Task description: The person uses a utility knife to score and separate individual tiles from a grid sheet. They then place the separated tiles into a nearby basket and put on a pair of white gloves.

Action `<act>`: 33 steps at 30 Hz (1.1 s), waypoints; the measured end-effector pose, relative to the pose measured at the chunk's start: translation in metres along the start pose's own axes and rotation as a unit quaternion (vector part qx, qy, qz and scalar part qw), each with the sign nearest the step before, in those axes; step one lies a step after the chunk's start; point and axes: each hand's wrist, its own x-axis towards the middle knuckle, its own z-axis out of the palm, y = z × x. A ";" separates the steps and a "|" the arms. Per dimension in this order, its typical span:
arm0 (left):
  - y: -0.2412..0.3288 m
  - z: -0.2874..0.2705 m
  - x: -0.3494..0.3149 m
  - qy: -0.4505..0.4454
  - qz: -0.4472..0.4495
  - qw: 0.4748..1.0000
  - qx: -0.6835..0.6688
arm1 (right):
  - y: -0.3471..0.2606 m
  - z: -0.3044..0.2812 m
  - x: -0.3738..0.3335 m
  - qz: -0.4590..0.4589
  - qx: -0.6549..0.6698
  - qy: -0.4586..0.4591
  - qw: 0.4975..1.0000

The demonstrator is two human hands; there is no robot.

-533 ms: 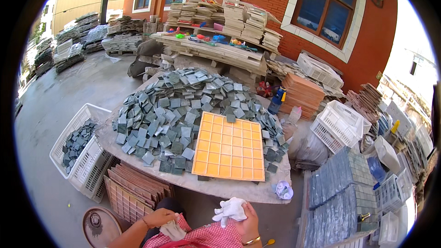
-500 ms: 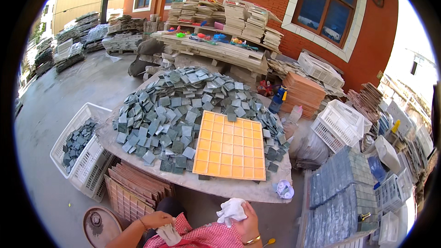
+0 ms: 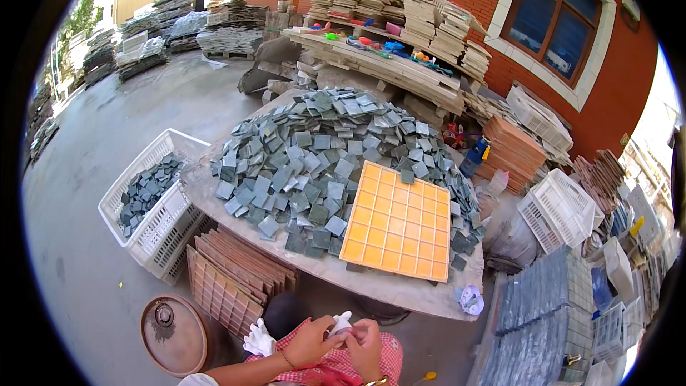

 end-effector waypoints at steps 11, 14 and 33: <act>-0.021 0.034 0.008 0.147 -0.047 0.981 -0.119 | 0.026 0.000 -0.018 -0.087 -0.567 -0.152 0.805; -0.020 0.034 0.007 0.148 0.018 0.988 -0.030 | 0.033 0.007 -0.015 -0.099 -0.592 -0.210 0.772; -0.031 0.051 -0.027 0.016 0.184 0.981 0.053 | 0.058 0.000 0.033 0.296 0.603 -0.166 0.722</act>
